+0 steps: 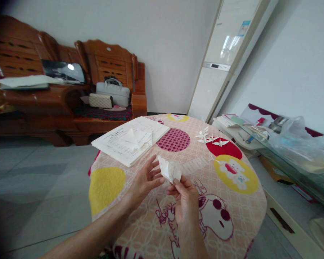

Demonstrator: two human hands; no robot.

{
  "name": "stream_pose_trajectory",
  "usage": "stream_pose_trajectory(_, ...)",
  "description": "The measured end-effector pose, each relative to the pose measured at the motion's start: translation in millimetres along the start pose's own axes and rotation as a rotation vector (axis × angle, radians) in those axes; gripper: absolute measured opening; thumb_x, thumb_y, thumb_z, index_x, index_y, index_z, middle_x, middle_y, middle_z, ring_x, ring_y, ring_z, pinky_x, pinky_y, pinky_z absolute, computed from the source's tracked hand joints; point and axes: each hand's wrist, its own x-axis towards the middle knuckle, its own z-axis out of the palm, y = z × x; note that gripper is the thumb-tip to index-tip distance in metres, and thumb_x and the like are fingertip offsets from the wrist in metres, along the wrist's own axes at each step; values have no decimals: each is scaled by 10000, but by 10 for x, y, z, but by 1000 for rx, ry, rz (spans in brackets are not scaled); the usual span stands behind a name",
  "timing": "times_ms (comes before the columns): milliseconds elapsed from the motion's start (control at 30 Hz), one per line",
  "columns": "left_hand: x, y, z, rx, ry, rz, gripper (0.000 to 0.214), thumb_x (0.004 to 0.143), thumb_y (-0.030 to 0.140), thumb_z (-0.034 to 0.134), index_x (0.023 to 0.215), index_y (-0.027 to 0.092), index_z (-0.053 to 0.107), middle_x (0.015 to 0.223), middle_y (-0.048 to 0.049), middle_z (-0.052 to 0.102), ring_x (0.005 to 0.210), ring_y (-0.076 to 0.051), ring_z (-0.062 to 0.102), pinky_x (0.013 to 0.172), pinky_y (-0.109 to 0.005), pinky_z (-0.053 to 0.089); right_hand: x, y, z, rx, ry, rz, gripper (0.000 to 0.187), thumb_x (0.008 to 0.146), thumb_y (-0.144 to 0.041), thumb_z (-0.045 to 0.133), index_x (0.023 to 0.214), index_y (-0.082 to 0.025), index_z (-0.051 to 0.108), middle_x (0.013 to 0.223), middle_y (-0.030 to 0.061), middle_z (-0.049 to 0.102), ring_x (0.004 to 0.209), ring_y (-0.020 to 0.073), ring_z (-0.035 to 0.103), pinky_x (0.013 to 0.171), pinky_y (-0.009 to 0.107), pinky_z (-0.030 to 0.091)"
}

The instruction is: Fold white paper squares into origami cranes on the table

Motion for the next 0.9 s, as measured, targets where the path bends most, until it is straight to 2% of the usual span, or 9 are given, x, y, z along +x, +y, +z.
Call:
stream_pose_trajectory(100,-136,48,189,-80,-8,38,834,738,272,755,1444,162,325,1197,-168,624,1003,-238,650,864,-349,515,-122,40,39,12,3,-20,234,644,-252,813,857,-191,740,721,10,708,551,110,606,527,226,522)
stream_pose_trajectory(233,-265,103,332,44,26,49,693,809,231,666,1435,153,378,1034,-102,702,863,-183,662,742,-265,522,-240,75,46,-68,-22,-52,246,669,-289,801,888,-192,745,797,38,721,614,143,632,570,257,524)
stream_pose_trajectory(400,-347,84,316,300,14,130,509,826,173,620,1329,178,538,997,-58,714,833,-166,660,721,-241,522,-308,109,28,-163,-57,-106,277,717,-312,772,958,-181,736,861,59,725,705,181,644,638,289,524)
stream_pose_trajectory(533,-363,33,284,307,-3,148,444,836,183,612,1278,167,583,973,-60,722,816,-170,673,706,-237,531,-341,103,22,-271,-56,-159,264,736,-346,753,935,-174,732,808,47,710,685,172,629,639,278,517)
stream_pose_trajectory(633,-365,14,272,294,-9,145,413,852,217,603,1260,157,599,970,-74,726,829,-185,682,706,-246,539,-369,67,4,-454,-34,-218,230,751,-382,727,795,-157,724,671,32,676,599,157,597,566,247,486)
stream_pose_trajectory(733,-367,13,259,288,-2,131,393,862,241,594,1245,156,614,962,-77,728,811,-186,683,689,-243,535,-391,21,-29,-670,-25,-255,285,761,-418,700,667,-150,686,566,33,641,517,160,573,483,237,440)
stream_pose_trajectory(900,-378,24,240,311,-13,106,440,874,260,582,1297,142,566,887,-64,723,695,-143,648,602,-206,484,-405,-15,-99,-832,-84,-273,293,783,-423,664,668,-154,677,560,50,654,514,188,613,482,251,462)
